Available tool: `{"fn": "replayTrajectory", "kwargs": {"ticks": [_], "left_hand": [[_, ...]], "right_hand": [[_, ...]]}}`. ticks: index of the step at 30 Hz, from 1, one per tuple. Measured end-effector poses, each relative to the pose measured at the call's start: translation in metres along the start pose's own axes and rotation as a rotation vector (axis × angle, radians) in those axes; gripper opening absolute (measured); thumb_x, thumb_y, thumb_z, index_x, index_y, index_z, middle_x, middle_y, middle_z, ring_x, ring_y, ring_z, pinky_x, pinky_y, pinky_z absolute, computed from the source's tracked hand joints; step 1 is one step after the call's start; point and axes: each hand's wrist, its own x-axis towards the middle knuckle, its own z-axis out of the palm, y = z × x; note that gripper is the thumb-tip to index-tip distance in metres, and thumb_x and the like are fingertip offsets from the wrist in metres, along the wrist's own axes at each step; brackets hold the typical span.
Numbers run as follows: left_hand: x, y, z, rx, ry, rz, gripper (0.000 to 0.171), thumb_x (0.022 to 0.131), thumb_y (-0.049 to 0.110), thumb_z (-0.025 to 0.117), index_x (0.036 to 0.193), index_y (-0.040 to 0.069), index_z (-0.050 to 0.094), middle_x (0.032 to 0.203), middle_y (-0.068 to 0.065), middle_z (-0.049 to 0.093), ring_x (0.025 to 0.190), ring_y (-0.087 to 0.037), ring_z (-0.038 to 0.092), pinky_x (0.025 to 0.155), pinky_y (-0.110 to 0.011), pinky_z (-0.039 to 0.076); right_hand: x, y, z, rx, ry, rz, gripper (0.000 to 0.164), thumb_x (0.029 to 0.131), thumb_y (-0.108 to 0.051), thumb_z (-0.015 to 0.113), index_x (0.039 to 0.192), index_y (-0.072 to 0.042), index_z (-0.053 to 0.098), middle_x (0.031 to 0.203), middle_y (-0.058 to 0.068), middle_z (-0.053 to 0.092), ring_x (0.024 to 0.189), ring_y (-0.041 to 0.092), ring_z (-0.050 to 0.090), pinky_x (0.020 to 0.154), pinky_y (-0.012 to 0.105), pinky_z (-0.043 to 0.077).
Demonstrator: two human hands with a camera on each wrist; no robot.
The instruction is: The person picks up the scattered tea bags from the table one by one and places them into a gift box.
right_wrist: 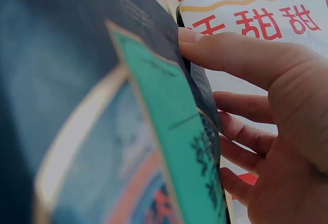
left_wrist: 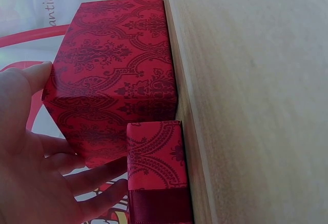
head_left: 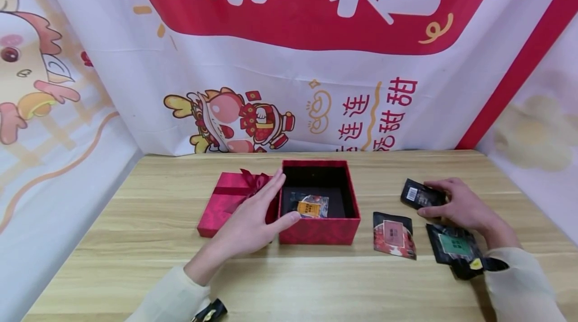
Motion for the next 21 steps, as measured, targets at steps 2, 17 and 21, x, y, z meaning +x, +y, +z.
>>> {"fn": "replayTrajectory", "kwargs": {"ticks": [2,17,21], "left_hand": [[-0.0002,0.0002,-0.0001,0.001,0.001,0.002,0.091,0.099,0.065,0.063,0.171,0.034,0.016,0.180,0.014,0.010,0.167,-0.027,0.020,0.127,-0.068,0.030],[-0.0004,0.0008,0.0002,0.005,-0.002,0.002,0.091,0.099,0.066,0.062,0.171,0.035,0.015,0.180,0.014,0.009,0.167,-0.025,0.020,0.125,-0.069,0.032],[-0.0008,0.0010,-0.0005,0.005,-0.001,0.001,0.091,0.099,0.065,0.063,0.171,0.034,0.015,0.180,0.014,0.010,0.167,-0.024,0.020,0.126,-0.067,0.032]], "right_hand": [[0.0002,-0.0001,0.0001,0.009,0.002,0.000,0.096,0.089,-0.049,0.083,0.159,0.001,0.042,0.152,0.040,0.030,0.121,0.052,0.040,0.097,0.070,0.046],[0.0012,-0.0039,-0.0013,0.074,0.035,-0.020,0.099,0.092,-0.056,0.078,0.161,0.003,0.037,0.157,0.035,0.038,0.126,0.049,0.043,0.097,0.063,0.050],[0.0022,-0.0071,-0.0015,0.082,0.069,-0.060,0.093,0.094,-0.052,0.078,0.159,0.003,0.040,0.156,0.034,0.040,0.128,0.048,0.043,0.100,0.064,0.048]]}}
